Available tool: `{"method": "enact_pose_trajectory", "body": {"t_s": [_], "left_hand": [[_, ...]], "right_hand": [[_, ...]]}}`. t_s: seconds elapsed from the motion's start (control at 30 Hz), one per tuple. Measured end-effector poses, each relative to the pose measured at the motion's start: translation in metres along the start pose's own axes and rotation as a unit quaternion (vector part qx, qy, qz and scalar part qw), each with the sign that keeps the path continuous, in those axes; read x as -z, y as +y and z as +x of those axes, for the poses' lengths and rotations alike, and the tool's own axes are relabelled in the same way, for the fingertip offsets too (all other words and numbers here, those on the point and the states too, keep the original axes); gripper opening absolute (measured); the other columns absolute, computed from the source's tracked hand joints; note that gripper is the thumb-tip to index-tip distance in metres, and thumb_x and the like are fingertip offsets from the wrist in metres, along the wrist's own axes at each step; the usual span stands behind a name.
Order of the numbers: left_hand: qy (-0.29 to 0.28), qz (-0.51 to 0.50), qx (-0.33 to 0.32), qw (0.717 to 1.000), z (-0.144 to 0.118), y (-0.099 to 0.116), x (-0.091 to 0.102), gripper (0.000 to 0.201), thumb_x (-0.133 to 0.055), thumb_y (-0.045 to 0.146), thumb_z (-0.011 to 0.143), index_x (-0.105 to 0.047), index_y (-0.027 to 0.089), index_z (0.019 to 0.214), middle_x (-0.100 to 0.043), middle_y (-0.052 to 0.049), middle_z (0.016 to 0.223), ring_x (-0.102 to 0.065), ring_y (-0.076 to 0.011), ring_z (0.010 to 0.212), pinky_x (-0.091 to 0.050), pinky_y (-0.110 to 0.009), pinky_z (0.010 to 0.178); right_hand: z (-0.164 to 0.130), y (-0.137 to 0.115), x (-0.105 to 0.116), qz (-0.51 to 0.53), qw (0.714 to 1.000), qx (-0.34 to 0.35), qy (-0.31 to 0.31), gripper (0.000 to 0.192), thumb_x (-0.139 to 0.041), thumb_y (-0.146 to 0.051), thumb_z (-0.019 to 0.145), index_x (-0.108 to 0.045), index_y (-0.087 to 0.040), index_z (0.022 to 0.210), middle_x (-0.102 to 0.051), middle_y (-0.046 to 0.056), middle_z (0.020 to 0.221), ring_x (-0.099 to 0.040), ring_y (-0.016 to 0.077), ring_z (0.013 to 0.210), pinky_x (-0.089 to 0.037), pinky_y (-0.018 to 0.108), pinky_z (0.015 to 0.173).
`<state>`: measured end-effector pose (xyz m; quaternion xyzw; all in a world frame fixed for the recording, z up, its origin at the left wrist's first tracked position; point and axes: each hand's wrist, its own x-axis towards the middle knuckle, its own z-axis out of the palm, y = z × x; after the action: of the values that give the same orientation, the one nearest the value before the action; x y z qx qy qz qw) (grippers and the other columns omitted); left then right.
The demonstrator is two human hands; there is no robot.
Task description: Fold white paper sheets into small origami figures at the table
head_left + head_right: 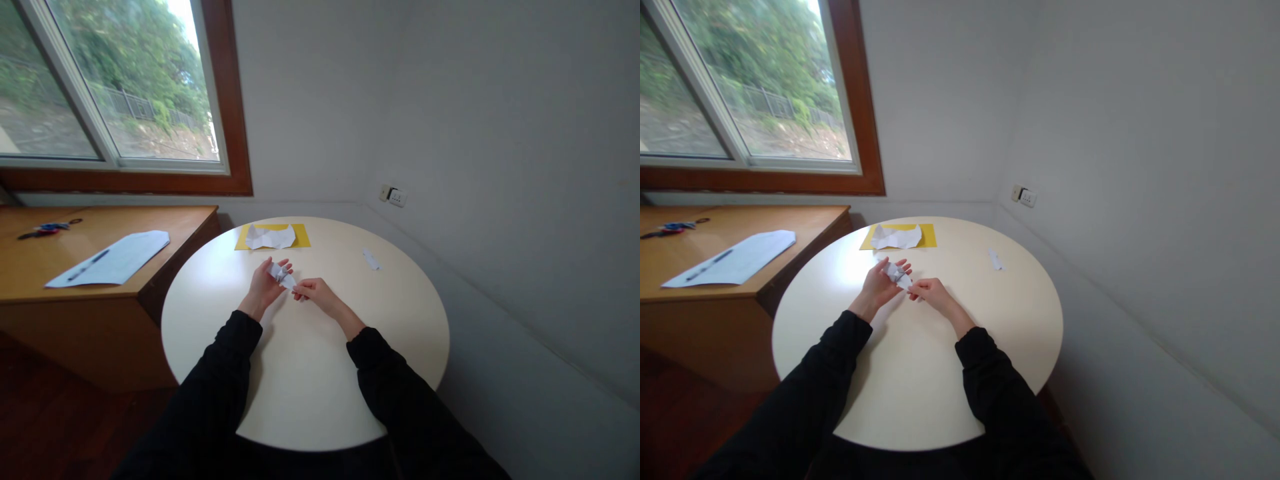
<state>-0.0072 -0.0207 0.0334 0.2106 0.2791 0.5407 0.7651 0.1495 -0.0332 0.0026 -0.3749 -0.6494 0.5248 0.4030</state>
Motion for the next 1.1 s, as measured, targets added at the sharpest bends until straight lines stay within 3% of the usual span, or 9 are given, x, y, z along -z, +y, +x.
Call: {"method": "enact_pose_trajectory", "body": {"t_s": [0.23, 0.43, 0.83, 1.1], "left_hand": [[-0.003, 0.044, -0.016, 0.999, -0.005, 0.000, -0.004, 0.022, -0.048, 0.033, 0.079, -0.058, 0.015, 0.080, -0.060, -0.005, 0.075, -0.056, -0.0144, 0.067, -0.042, -0.025, 0.062], [0.059, 0.060, -0.020, 0.996, -0.002, -0.001, -0.005, 0.025, -0.049, 0.035, 0.076, -0.058, 0.015, 0.089, -0.054, -0.005, 0.079, -0.054, -0.0147, 0.071, -0.041, -0.027, 0.065], [0.068, 0.070, -0.010, 0.995, -0.002, -0.003, -0.009, 0.028, -0.047, 0.035, 0.076, -0.060, 0.013, 0.089, -0.054, -0.008, 0.084, -0.054, -0.0169, 0.079, -0.044, -0.029, 0.068], [0.076, 0.061, -0.006, 0.995, -0.004, -0.003, -0.011, 0.027, -0.046, 0.033, 0.076, -0.060, 0.013, 0.088, -0.054, -0.009, 0.083, -0.055, -0.0178, 0.076, -0.048, -0.030, 0.064]], "right_hand": [[0.001, -0.002, 0.003, 0.061, 0.995, -0.022, 0.077, 0.026, -0.062, -0.038, 0.065, -0.061, -0.012, 0.062, -0.058, 0.001, 0.059, -0.047, 0.0082, 0.053, -0.034, 0.024, 0.054], [0.001, -0.004, 0.016, 0.123, 0.977, -0.049, 0.169, 0.026, -0.065, -0.039, 0.060, -0.061, -0.014, 0.065, -0.058, 0.000, 0.062, -0.051, 0.0083, 0.057, -0.034, 0.023, 0.056], [0.007, 0.014, 0.067, 0.158, 0.889, -0.001, 0.430, 0.015, -0.060, -0.030, 0.062, -0.054, -0.017, 0.066, -0.051, -0.006, 0.052, -0.048, 0.0071, 0.050, -0.032, 0.019, 0.047], [0.004, 0.022, 0.090, 0.203, 0.836, 0.006, 0.509, 0.010, -0.057, -0.019, 0.065, -0.050, -0.016, 0.059, -0.048, -0.006, 0.048, -0.044, 0.0047, 0.044, -0.031, 0.017, 0.042]]}}
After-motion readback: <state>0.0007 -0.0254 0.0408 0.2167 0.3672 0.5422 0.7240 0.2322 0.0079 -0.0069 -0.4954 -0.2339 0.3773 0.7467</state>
